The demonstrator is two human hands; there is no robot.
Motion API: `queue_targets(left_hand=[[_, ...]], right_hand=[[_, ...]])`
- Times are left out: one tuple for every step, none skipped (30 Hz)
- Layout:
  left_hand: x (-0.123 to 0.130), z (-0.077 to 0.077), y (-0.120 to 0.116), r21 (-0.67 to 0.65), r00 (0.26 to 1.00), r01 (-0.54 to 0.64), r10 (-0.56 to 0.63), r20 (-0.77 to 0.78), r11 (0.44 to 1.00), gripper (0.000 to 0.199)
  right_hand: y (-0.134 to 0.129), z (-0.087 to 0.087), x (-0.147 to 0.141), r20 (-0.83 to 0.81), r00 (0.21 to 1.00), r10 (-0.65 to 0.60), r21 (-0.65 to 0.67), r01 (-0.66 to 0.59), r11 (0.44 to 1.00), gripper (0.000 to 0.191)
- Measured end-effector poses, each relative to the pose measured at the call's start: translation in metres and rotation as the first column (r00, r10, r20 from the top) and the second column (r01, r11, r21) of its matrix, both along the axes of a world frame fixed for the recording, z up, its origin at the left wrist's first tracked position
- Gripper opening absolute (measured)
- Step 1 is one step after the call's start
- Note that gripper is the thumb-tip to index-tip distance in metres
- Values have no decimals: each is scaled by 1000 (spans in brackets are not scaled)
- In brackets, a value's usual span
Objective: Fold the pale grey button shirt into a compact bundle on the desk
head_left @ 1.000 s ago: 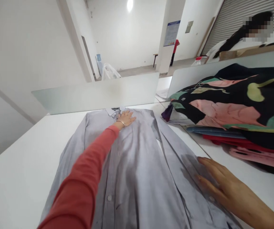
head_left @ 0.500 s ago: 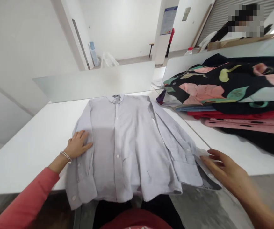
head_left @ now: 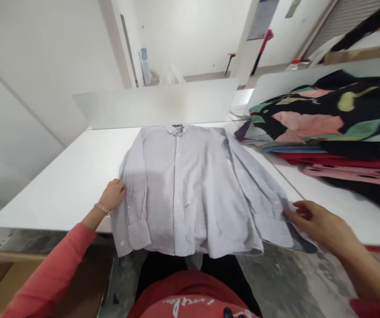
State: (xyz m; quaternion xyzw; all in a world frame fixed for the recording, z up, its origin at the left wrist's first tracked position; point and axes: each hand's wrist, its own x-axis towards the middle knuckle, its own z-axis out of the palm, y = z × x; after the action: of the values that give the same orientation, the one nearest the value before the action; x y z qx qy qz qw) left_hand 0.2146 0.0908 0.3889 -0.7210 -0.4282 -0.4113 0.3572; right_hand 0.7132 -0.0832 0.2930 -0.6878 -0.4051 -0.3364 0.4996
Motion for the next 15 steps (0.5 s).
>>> queue_targets(left_hand=[[-2, 2, 2, 0, 1000, 10, -10, 8, 1000, 24], [-3, 3, 5, -3, 999, 23, -23, 30, 1000, 23], [-5, 5, 7, -10, 998, 36, -36, 59, 999, 23], [-8, 6, 8, -18, 995, 49, -47, 88, 999, 23], [-10, 7, 9, -23, 991, 55, -52, 119, 998, 22], [-13, 8, 9, -26, 988, 54, -50, 146, 998, 22], [-17, 9, 9, -34, 985, 45, -39, 168, 998, 22], [-21, 10, 8, -49, 982, 29, -19, 186, 998, 23], [-26, 11, 7, -72, 979, 5, 10, 205, 997, 24], [-31, 12, 6, -92, 974, -24, 44, 222, 995, 24], [-35, 13, 4, -109, 968, -55, 80, 236, 992, 25], [-39, 14, 1, -120, 963, -83, 110, 246, 989, 27], [-40, 14, -3, -123, 957, -107, 136, 256, 987, 28], [-38, 12, -8, -100, 955, -118, 141, 259, 988, 30], [-33, 9, -15, -48, 962, -107, 115, 249, 993, 32]], right_hand=[[-1, -2, -4, 26, 1000, 14, 41, -15, 999, 32], [-3, -3, -8, 46, 998, 38, 75, -41, 996, 34], [-6, -5, -13, 72, 996, 61, 103, -68, 992, 35], [-9, -6, -18, 119, 991, 66, 133, -81, 988, 35], [-11, -8, -24, 167, 983, 76, 155, -102, 983, 35], [-14, -9, -30, 213, 973, 91, 173, -129, 976, 34], [-16, -11, -36, 257, 961, 107, 189, -159, 969, 33], [-17, -12, -43, 300, 945, 126, 201, -192, 961, 33], [-18, -14, -50, 345, 927, 149, 205, -229, 952, 33], [-17, -15, -57, 391, 903, 176, 195, -268, 943, 33], [-16, -17, -65, 437, 876, 206, 169, -304, 938, 33], [-13, -18, -73, 481, 845, 234, 132, -333, 934, 34], [-9, -19, -80, 524, 812, 258, 90, -353, 931, 35], [-5, -20, -87, 567, 777, 272, 51, -363, 931, 36], [1, -21, -94, 612, 742, 275, 19, -361, 933, 37]])
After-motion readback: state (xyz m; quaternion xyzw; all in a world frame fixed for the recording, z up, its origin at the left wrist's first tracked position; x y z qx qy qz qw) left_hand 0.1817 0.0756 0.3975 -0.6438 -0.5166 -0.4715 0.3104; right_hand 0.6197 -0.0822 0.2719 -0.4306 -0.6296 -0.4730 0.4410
